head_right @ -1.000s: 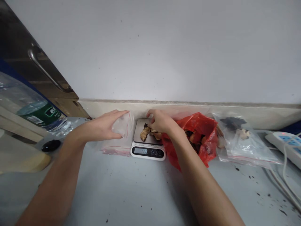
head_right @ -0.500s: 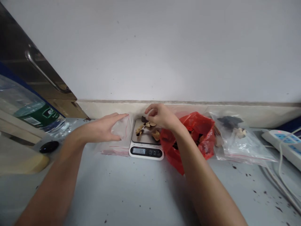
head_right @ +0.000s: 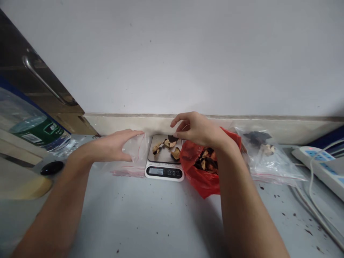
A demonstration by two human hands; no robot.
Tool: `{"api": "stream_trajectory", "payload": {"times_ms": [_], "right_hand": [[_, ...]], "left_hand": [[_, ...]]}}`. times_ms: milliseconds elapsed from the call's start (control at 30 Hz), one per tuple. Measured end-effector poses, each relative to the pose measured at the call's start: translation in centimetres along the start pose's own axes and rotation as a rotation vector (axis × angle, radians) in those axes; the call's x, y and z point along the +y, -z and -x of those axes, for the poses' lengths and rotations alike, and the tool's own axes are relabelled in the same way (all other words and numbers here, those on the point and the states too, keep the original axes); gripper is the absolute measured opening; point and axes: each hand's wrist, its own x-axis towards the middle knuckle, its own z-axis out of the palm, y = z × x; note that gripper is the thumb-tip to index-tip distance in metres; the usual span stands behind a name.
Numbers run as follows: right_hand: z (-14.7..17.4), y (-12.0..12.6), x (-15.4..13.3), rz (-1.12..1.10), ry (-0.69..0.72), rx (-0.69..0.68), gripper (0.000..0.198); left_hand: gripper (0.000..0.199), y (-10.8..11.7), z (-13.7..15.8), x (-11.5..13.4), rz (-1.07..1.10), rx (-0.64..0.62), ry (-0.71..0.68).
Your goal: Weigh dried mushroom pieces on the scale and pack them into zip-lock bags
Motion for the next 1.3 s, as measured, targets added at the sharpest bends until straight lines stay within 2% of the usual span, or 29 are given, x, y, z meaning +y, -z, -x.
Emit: {"api": "stream_trajectory", "payload": {"times_ms": [533, 700, 833, 933, 1000, 1067, 1167, 1200, 1233, 1300], "right_hand": [[0.4, 0.1, -0.2, 0.052, -0.015, -0.059, 0.021], [1.1, 0.8, 0.1, 0.106, 0.029, -0.086, 0.023], [2.5, 2.6, 2.0, 0.240, -0.083, -0.121, 0.025], [3.3, 3.5, 2.8, 0.367, -0.173, -0.052, 0.016], [3.3, 3.1, 2.2, 0.386, -0.196, -0.003, 0.007], [2.8, 2.0, 0.9, 0.346, -0.197, 0.012, 0.016], [1.7, -0.5, -0.9, 0.349, -0.165, -0.077, 0.061], [1.2, -1.3, -1.3, 0.372, -0.145, -0.128, 0.071], [0.8, -2.0, -1.4, 0.393, -0.129, -0.181, 0.075], [0.1, -3.0, -1.2, 0.391, -0.083, -0.260, 0.064]], "left_hand": [[0.098, -0.2, -0.3, 0.4, 0.042, -0.029, -0.007], [0.096, -0.4, -0.3, 0.3, 0.026, -0.011, -0.050], [0.097, -0.3, -0.1, 0.2, 0.033, -0.018, -0.043], [0.100, -0.1, 0.0, 0.4, 0.034, -0.025, -0.006], [0.100, 0.0, 0.2, 0.5, 0.036, -0.023, -0.001], [0.100, 0.1, 0.3, 0.6, 0.037, -0.024, 0.004], [0.100, 0.1, 0.4, 0.5, 0.048, -0.023, 0.010], [0.100, 0.0, 0.5, 0.5, 0.051, -0.021, 0.011], [0.099, 0.0, 0.5, 0.5, 0.052, -0.019, 0.012], [0.098, -0.1, 0.5, 0.5, 0.048, -0.015, 0.006]]}}
